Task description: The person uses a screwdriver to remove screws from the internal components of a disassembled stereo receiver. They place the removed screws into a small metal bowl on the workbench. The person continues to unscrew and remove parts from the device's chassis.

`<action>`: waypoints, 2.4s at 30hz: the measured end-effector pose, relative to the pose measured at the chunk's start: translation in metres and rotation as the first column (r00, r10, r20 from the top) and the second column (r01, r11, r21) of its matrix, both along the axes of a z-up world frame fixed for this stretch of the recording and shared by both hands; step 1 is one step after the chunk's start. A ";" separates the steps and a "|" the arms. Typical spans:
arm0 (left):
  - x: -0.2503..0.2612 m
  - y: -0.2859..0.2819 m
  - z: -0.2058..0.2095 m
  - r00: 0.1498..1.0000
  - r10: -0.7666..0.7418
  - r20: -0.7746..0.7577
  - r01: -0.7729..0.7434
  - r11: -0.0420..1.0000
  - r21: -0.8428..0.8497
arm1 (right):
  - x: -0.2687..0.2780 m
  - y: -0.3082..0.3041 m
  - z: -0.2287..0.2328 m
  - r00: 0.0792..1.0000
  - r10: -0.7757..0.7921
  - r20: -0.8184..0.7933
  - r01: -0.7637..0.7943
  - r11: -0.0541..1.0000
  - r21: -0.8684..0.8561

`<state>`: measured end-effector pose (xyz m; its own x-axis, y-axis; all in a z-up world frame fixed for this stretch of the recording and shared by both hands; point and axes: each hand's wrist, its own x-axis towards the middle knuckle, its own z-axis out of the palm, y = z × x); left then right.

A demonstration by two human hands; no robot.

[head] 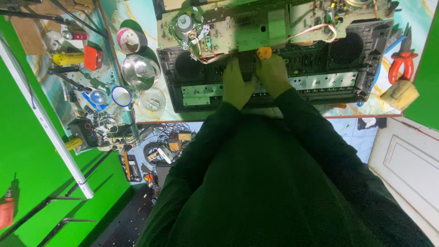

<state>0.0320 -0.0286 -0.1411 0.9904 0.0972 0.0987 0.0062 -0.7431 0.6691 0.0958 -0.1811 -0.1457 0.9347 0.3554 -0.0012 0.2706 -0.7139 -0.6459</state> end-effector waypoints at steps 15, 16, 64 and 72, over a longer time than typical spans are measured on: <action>0.065 -0.004 0.156 0.993 -0.117 0.023 0.118 0.939 -0.324 | -0.004 -0.001 -0.006 1.000 0.017 0.024 -0.019 0.993 0.112; 0.065 -0.006 0.154 0.990 -0.139 0.034 0.143 0.941 -0.305 | -0.003 -0.001 0.002 0.999 0.044 0.020 -0.047 0.990 0.131; 0.064 0.017 0.158 0.905 -0.417 -0.085 0.370 0.869 -0.329 | -0.007 -0.016 0.224 0.970 -0.050 0.238 -0.055 0.907 0.417; 0.059 0.016 0.160 0.889 -0.455 0.039 0.420 0.780 -0.465 | -0.019 -0.007 0.217 0.987 -0.140 0.078 0.071 0.818 0.571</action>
<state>0.0910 -0.0123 0.0189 0.9395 -0.3329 0.0807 -0.1849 -0.2946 0.9375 0.0765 -0.1882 0.0713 0.9480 0.1603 0.2751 0.3095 -0.2617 -0.9142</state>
